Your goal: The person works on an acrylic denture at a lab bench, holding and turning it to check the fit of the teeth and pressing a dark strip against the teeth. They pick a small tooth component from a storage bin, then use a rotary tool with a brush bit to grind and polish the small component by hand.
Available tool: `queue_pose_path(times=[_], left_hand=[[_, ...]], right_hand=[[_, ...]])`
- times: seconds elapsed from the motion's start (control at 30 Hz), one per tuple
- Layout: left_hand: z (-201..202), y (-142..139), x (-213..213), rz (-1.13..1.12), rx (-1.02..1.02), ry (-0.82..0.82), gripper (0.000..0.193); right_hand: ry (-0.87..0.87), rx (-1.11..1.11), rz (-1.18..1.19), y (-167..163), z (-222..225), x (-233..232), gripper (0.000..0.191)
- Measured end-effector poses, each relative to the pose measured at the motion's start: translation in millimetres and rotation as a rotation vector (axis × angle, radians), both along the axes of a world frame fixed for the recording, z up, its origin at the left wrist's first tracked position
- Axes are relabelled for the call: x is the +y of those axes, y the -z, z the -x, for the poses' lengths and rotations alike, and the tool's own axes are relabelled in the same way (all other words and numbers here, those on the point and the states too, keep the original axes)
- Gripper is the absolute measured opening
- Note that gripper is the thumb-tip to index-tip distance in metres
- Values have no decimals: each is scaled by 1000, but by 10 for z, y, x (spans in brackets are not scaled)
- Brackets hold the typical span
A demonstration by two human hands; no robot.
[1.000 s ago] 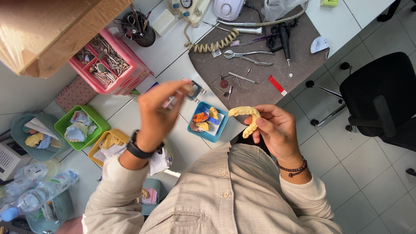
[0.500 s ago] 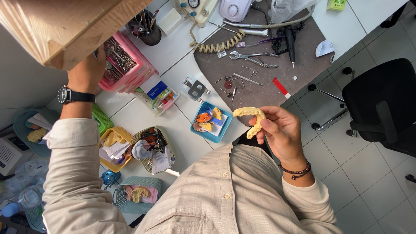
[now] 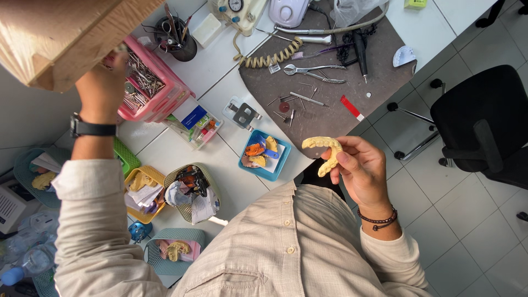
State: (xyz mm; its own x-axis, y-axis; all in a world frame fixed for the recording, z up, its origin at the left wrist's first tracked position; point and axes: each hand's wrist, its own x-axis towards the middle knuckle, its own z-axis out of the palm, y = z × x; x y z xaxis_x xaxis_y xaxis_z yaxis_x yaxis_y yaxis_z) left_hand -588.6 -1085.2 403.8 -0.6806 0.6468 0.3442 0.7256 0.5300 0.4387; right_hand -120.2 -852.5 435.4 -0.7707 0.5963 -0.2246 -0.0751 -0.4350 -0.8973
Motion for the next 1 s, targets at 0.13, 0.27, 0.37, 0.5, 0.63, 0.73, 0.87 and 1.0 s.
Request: queue_pose_path(times=[0.13,0.27,0.37,0.5,0.63,0.73,0.87,1.0], left_hand=[[-684,-78,220,-283,-257,284,24],[-1417,-143,428,-266,-622,389,28],[-1776,-175,503,-314,-905,521,29],[-2058,-180,574,-342,-1244,539,30],[-2237,-155,683,-362,-1135,556,33],[-2289,-157,734,-366,-1037,602,37],[-2371,-199,778,-402,-915,657,43],[-2514,-252,857,-438,-850,611,45]], right_hand=[[-2,27,28,52,30,0,31],[-24,10,13,130,121,-13,35],[-129,39,187,193,209,-31,38],[-187,48,246,263,312,-59,38],[-275,134,225,282,366,-59,37],[-308,172,114,266,386,-71,36],[-305,139,21,215,374,-91,39],[-260,118,-39,165,325,-106,38]])
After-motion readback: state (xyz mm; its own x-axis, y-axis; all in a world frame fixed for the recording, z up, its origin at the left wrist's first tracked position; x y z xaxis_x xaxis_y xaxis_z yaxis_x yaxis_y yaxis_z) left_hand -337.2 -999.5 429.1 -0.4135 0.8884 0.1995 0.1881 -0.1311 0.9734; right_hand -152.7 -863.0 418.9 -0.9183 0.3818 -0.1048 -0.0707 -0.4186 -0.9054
